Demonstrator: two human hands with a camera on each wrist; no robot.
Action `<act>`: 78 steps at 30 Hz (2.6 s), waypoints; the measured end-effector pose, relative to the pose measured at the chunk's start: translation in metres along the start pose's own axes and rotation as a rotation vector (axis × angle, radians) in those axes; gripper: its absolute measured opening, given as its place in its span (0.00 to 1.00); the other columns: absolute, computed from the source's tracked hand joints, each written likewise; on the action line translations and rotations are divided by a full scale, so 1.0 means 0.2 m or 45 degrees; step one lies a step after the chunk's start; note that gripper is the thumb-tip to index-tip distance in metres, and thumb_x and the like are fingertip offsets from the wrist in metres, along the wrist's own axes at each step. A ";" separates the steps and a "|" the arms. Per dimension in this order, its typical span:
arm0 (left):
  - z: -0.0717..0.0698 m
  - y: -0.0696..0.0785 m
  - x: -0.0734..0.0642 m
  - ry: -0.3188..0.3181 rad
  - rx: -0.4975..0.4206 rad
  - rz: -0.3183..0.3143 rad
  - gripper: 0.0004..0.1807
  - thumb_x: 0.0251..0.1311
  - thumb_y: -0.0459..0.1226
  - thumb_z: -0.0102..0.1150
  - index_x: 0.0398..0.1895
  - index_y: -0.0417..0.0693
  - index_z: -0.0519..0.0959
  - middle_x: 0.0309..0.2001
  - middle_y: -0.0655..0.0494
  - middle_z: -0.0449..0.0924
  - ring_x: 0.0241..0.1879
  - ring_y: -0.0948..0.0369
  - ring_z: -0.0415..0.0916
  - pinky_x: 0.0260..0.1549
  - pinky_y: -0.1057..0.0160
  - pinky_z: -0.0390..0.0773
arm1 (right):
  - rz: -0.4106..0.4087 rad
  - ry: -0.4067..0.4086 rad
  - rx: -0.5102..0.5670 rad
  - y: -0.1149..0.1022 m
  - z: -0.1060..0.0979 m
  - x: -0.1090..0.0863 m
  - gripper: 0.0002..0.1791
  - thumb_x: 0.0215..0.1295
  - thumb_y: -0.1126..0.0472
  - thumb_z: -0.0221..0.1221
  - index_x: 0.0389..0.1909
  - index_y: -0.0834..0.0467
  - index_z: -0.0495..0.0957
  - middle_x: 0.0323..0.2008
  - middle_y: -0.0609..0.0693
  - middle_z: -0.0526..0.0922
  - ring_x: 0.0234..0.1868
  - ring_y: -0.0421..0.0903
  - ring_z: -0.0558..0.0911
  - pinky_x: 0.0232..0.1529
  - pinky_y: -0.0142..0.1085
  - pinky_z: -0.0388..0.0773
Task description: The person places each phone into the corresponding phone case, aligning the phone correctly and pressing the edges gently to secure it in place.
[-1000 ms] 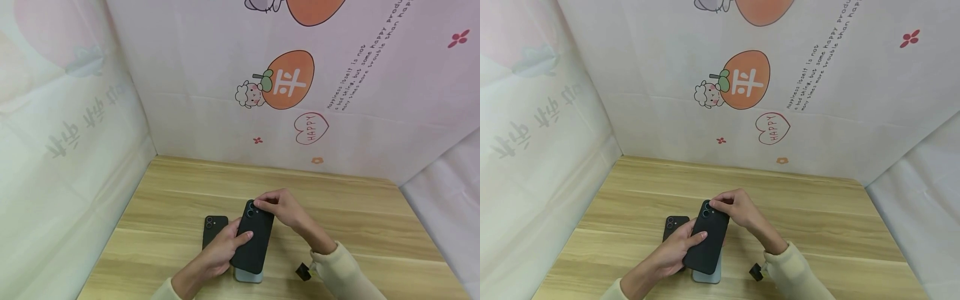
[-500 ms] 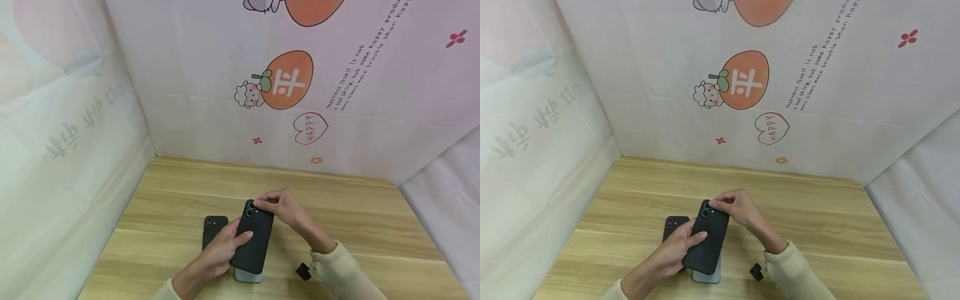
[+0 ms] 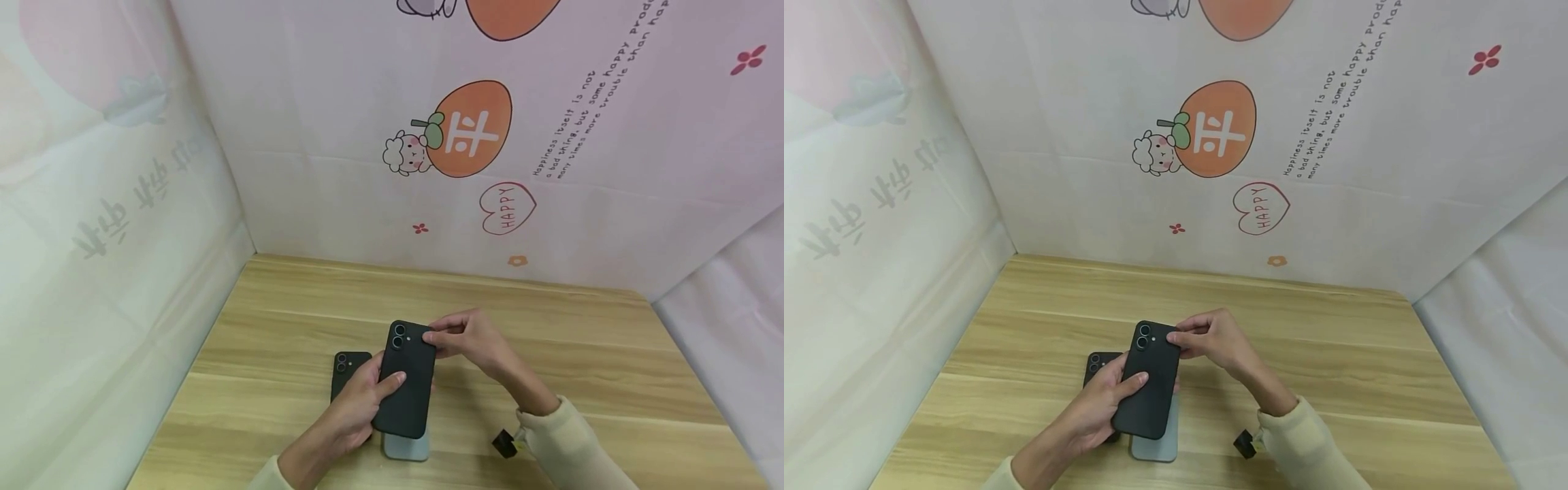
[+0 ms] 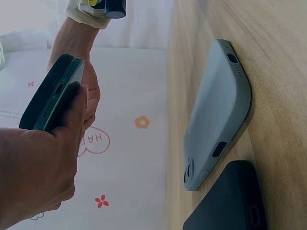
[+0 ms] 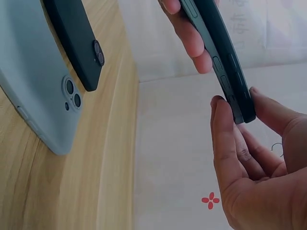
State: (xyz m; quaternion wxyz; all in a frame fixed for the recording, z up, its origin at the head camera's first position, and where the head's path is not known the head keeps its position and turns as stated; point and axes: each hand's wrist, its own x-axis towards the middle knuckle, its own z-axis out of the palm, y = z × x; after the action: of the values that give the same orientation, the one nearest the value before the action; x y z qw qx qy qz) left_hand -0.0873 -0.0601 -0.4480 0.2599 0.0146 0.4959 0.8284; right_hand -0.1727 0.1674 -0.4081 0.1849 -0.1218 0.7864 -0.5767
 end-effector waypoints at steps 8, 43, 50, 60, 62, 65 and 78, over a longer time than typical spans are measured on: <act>0.00 0.00 -0.01 0.024 0.008 0.000 0.27 0.82 0.32 0.48 0.79 0.37 0.58 0.61 0.38 0.83 0.62 0.44 0.82 0.59 0.49 0.84 | 0.016 -0.018 0.059 0.01 0.01 0.00 0.15 0.67 0.65 0.71 0.48 0.73 0.85 0.38 0.61 0.91 0.36 0.53 0.92 0.42 0.45 0.90; -0.02 -0.01 0.02 0.142 0.123 0.146 0.25 0.81 0.37 0.54 0.73 0.30 0.69 0.65 0.39 0.80 0.65 0.51 0.80 0.62 0.56 0.82 | -0.027 -0.019 0.068 0.01 0.01 -0.03 0.13 0.69 0.64 0.70 0.44 0.72 0.85 0.34 0.58 0.90 0.32 0.49 0.90 0.42 0.46 0.90; -0.02 0.01 0.03 0.213 0.116 0.190 0.23 0.81 0.35 0.53 0.72 0.30 0.71 0.63 0.38 0.82 0.60 0.52 0.83 0.59 0.57 0.84 | -0.015 0.133 0.088 0.02 0.10 -0.06 0.13 0.69 0.62 0.71 0.45 0.70 0.86 0.36 0.57 0.91 0.34 0.50 0.91 0.43 0.45 0.90; -0.05 0.05 0.04 0.355 0.085 0.211 0.23 0.81 0.35 0.53 0.72 0.32 0.70 0.66 0.38 0.79 0.65 0.52 0.79 0.62 0.55 0.81 | 0.011 0.091 0.085 0.09 0.23 -0.12 0.12 0.69 0.61 0.70 0.42 0.69 0.87 0.34 0.56 0.91 0.34 0.48 0.90 0.41 0.45 0.91; -0.05 0.06 0.04 0.365 0.076 0.225 0.23 0.81 0.35 0.53 0.72 0.32 0.69 0.67 0.38 0.78 0.67 0.51 0.78 0.64 0.54 0.80 | 0.025 0.068 0.089 0.10 0.25 -0.13 0.13 0.69 0.61 0.70 0.42 0.69 0.87 0.34 0.56 0.91 0.34 0.47 0.90 0.40 0.43 0.91; -0.05 0.06 0.04 0.380 0.058 0.246 0.24 0.82 0.35 0.52 0.73 0.31 0.68 0.68 0.37 0.77 0.67 0.51 0.77 0.65 0.54 0.79 | 0.050 0.038 0.118 0.11 0.27 -0.15 0.14 0.70 0.60 0.70 0.43 0.70 0.86 0.35 0.56 0.91 0.34 0.46 0.90 0.40 0.40 0.90; -0.06 0.08 0.05 0.341 0.000 0.229 0.27 0.81 0.34 0.54 0.76 0.30 0.64 0.72 0.34 0.72 0.72 0.48 0.72 0.69 0.51 0.74 | -0.041 0.012 0.033 0.12 0.25 -0.16 0.10 0.70 0.63 0.69 0.37 0.70 0.84 0.29 0.53 0.89 0.29 0.42 0.87 0.34 0.34 0.86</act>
State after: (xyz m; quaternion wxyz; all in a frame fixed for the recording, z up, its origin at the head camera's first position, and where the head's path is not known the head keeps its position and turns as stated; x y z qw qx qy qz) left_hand -0.1054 -0.0713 -0.4428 0.1164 -0.0517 0.5227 0.8430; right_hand -0.1217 0.1435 -0.4390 0.1737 -0.1293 0.7777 -0.5902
